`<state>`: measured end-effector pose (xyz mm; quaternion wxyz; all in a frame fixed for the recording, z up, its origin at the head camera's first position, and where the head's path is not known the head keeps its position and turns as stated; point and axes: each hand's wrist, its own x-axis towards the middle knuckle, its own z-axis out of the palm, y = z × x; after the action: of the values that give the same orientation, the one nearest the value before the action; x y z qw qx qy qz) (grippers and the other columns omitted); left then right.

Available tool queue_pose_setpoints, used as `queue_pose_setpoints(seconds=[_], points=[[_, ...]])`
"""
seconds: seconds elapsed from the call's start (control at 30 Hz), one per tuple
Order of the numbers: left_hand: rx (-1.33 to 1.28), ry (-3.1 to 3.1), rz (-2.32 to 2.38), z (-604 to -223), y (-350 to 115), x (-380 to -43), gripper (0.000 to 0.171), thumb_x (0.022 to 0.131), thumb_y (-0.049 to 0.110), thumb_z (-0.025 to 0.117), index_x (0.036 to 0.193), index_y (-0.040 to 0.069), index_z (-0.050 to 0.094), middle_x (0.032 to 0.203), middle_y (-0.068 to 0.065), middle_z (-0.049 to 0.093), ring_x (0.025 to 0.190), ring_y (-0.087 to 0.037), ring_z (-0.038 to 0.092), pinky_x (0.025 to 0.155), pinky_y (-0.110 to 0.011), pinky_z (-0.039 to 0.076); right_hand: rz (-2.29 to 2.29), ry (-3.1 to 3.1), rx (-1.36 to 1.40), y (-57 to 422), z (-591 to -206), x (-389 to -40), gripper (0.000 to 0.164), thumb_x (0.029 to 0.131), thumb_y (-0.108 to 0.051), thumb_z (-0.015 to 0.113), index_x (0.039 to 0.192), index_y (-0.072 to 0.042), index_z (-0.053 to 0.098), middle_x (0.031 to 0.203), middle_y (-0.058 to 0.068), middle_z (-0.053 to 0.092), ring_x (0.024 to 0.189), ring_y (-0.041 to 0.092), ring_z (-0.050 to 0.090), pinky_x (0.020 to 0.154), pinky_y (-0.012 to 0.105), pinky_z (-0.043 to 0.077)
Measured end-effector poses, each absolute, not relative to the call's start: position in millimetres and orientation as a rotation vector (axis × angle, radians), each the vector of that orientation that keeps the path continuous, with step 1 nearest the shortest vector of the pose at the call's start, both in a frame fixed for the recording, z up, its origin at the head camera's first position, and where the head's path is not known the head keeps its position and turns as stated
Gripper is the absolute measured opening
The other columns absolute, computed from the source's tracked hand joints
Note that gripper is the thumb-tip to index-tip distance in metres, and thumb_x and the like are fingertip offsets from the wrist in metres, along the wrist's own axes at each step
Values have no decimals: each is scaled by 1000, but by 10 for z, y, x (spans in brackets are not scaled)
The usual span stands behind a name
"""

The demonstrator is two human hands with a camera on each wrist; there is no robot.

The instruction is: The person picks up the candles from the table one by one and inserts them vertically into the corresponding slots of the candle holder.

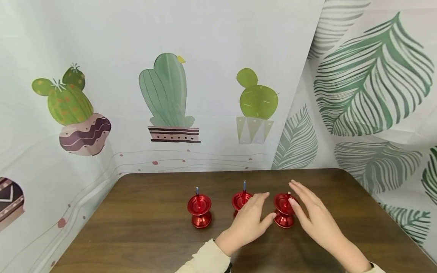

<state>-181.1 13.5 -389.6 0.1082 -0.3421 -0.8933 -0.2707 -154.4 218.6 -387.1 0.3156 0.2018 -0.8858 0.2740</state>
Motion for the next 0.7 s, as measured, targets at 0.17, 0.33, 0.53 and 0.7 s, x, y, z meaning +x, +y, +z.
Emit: queue_pose_setpoints(seconds=[0.17, 0.33, 0.53, 0.7], points=[[-975, -2653, -841, -3976, 299, -1870, 61, 94, 32, 62, 143, 2, 40, 140, -10, 49, 129, -21, 47, 104, -34, 41, 708, -2396, 484, 2359, -3962, -1514, 52, 94, -12, 61, 142, -1, 43, 143, 23, 43, 132, 45, 37, 111, 52, 24], [-973, -2671, -879, -4048, 441, -1948, 65, 93, 31, 64, 144, 1, 38, 142, -10, 47, 130, -19, 46, 104, -31, 41, 665, -2459, 438, 2491, -4091, -1515, 55, 96, -18, 58, 142, 7, 39, 142, 31, 40, 135, 47, 30, 115, 54, 13], [-932, -2729, -867, -4128, 557, -2031, 69, 91, 35, 66, 144, 2, 37, 143, -8, 45, 129, -19, 46, 102, -30, 42, 634, -2563, 381, 2623, -4236, -1531, 61, 98, -25, 56, 142, 11, 34, 143, 36, 35, 135, 53, 25, 110, 64, 9], [-906, -2765, -859, -4169, 616, -2095, 72, 90, 39, 67, 145, 2, 37, 143, -9, 45, 129, -19, 46, 102, -32, 43, 593, -2653, 340, 2702, -4316, -1543, 66, 97, -28, 57, 142, 14, 32, 143, 39, 31, 132, 57, 24, 107, 68, 9]])
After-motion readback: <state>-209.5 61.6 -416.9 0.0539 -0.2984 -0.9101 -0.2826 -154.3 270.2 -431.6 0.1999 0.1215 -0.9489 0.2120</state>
